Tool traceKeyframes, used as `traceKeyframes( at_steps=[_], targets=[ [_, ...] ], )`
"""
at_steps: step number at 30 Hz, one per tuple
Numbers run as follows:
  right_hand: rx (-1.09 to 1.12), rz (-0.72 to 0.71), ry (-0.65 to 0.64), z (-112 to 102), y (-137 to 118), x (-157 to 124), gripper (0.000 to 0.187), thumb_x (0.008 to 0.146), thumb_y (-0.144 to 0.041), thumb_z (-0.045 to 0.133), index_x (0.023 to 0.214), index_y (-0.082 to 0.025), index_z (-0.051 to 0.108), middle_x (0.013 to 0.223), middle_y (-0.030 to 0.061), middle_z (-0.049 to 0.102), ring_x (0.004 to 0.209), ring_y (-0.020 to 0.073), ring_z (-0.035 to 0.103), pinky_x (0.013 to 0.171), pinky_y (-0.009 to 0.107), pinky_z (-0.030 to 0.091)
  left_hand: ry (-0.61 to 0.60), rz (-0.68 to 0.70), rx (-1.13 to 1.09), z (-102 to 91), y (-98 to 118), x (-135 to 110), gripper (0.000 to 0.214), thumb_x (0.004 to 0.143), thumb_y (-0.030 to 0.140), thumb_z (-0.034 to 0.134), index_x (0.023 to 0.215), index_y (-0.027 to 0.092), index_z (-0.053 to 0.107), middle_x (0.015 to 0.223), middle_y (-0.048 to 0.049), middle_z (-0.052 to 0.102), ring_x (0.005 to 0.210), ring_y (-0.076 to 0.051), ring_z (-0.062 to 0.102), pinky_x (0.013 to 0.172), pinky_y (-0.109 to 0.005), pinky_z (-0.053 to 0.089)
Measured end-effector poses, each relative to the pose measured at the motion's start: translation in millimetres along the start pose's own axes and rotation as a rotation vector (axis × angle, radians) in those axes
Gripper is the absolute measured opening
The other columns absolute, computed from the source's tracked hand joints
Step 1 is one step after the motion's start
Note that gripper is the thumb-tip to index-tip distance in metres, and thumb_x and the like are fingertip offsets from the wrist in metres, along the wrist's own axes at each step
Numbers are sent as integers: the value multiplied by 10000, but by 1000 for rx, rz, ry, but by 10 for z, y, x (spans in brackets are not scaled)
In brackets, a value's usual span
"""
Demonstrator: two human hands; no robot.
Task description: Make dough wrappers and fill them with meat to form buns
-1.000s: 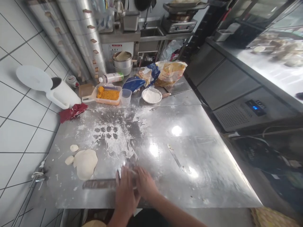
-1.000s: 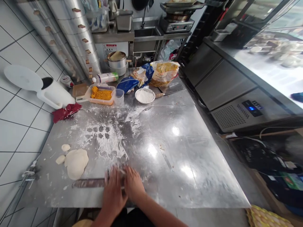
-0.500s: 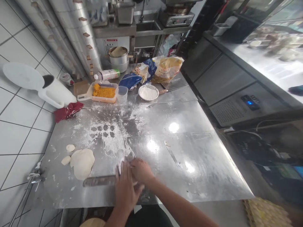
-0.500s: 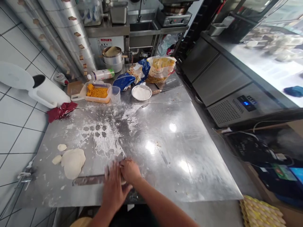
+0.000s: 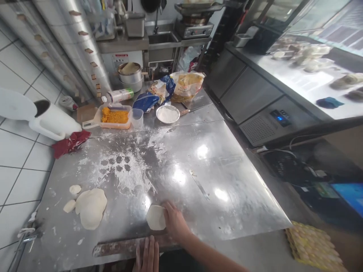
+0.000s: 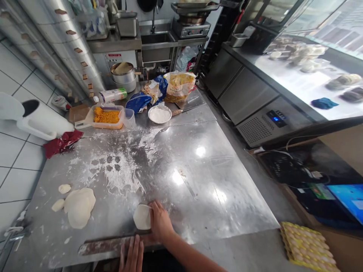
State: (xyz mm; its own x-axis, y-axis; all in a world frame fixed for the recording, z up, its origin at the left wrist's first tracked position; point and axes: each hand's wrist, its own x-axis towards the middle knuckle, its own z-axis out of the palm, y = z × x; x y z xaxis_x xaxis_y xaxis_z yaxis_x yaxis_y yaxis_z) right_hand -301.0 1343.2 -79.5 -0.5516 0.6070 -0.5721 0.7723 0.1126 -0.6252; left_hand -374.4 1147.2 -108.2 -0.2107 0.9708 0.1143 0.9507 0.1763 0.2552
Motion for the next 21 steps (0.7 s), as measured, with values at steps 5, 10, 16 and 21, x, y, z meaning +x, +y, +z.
traceKeyframes(
  at_steps=[5,10,16,21],
  targets=[
    [11,-17,-4,0,40,15,420,937,-161,462,1331,-188,607,1303,132,675,1238,260,612,1075,384,455,-200,-129,-57,10,-113,562,1047,905,604,614,1665,87,113,1725,-219,283,1619,-416,229,1285,-711,235],
    [25,24,-9,-118,21,31,299,986,-216,391,982,-190,688,1087,118,707,1018,243,680,911,352,511,-123,-102,-60,10,48,132,1083,842,649,646,1675,164,153,1730,-149,295,1616,-398,254,1231,-716,360],
    [20,54,17,-30,48,-140,491,806,-91,491,1267,-200,618,1251,115,684,1205,254,612,1073,377,436,-162,-101,-56,70,25,428,1000,895,518,641,1661,93,159,1733,-218,250,1615,-420,238,1286,-713,247],
    [19,42,-60,-1,-98,135,106,770,-200,590,781,-215,695,969,97,711,989,274,674,936,403,488,-67,-30,34,-38,-97,553,1069,808,533,736,1651,110,233,1730,-175,275,1635,-398,161,1304,-681,259]
  ],
)
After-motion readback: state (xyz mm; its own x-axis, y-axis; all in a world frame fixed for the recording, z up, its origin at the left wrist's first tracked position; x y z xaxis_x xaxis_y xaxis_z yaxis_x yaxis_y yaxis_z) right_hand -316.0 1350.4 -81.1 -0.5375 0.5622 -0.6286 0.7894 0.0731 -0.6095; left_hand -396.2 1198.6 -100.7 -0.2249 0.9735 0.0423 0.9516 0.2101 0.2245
